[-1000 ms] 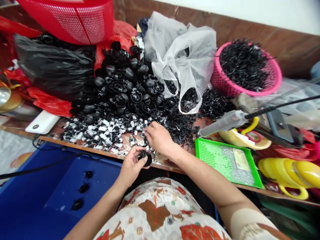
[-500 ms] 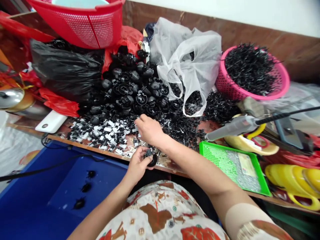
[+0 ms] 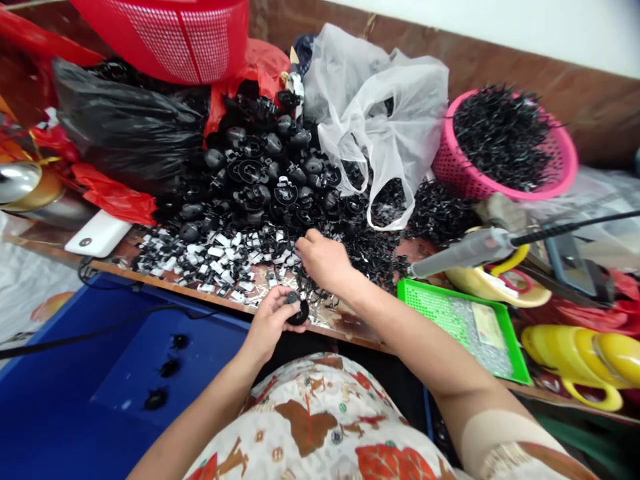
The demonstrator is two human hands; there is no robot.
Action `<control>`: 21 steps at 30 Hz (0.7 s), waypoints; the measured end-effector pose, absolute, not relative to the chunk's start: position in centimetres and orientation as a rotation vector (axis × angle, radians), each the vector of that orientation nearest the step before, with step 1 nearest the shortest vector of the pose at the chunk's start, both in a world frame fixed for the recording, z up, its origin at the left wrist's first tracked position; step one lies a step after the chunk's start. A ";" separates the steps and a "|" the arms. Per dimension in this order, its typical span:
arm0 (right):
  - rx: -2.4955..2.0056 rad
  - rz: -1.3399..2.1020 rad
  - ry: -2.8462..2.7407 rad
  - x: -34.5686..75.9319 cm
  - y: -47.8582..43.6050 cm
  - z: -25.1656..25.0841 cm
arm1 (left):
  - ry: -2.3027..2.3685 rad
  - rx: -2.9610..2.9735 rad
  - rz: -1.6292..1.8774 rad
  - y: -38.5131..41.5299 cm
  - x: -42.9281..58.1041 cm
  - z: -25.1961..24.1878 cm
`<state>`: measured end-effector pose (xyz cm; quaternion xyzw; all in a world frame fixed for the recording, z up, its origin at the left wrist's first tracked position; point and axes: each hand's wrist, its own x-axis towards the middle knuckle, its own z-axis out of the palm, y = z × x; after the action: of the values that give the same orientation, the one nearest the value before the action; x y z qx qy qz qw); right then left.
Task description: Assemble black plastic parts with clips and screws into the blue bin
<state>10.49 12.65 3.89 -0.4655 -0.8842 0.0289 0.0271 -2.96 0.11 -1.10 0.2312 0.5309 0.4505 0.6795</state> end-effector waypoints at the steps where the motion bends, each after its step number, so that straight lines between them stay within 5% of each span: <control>1: -1.487 0.101 -2.679 12.0 12.1 3.7 | 1.156 0.486 1.029 0.1 -3.0 -0.8; 10: -1.301 0.534 -2.206 17.1 1.6 -1.2 | 0.958 0.386 1.133 2.0 0.0 -0.5; 17: -1.502 1.122 -1.449 19.4 1.1 -1.7 | 1.034 0.986 1.049 1.1 1.9 -0.8; 21: -1.576 1.044 -1.545 20.9 2.1 -1.2 | 1.142 1.001 0.998 0.3 2.0 -0.5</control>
<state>20.89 2.12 -1.16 -0.6065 -0.5943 0.4017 0.3429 2.02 0.27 -0.46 0.4343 0.4955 0.4331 0.6151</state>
